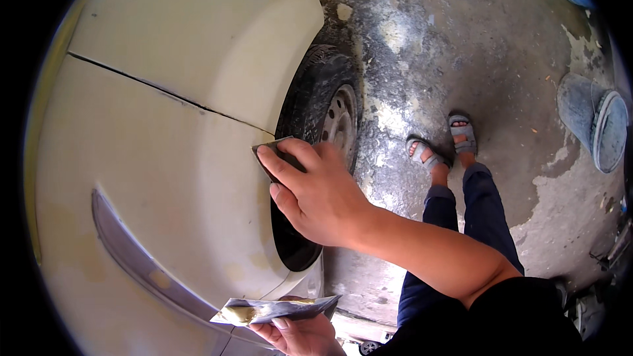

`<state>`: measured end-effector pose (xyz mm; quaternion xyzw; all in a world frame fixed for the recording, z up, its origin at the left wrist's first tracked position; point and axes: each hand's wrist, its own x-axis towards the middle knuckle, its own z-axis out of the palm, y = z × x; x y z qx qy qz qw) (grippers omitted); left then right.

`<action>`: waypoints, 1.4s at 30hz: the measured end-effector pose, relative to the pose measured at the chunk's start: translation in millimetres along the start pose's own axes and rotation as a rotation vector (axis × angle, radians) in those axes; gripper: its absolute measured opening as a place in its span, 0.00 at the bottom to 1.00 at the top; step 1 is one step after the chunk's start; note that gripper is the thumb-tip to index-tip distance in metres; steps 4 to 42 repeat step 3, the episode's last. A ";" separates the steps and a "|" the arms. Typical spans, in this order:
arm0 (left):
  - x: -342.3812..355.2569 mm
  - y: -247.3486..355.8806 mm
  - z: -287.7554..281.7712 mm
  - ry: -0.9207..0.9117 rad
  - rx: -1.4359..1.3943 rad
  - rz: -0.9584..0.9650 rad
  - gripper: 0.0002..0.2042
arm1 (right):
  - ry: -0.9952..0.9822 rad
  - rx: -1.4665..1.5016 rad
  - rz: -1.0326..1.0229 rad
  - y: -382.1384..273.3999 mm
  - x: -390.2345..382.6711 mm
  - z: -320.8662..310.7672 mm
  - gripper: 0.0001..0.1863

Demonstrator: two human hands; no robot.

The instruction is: The person applies body filler to the front fender and wheel arch of a silver car using a metal spreader. They repeatedly scoop filler from a palette and smooth it onto the vehicle's surface, working on both the upper panel and the area around the tire.

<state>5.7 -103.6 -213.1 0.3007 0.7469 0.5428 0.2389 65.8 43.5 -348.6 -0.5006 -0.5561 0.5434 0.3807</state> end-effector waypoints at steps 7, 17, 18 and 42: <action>0.4 -1.3 4.9 -0.020 -0.014 -0.017 0.28 | -0.045 0.011 -0.096 5.9 -6.3 -1.0 0.24; 0.4 -1.3 4.9 -0.020 -0.014 -0.017 0.28 | -0.045 0.011 -0.096 5.9 -6.3 -1.0 0.24; 0.4 -1.3 4.9 -0.020 -0.014 -0.017 0.28 | -0.045 0.011 -0.096 5.9 -6.3 -1.0 0.24; 0.4 -1.3 4.9 -0.020 -0.014 -0.017 0.28 | -0.045 0.011 -0.096 5.9 -6.3 -1.0 0.24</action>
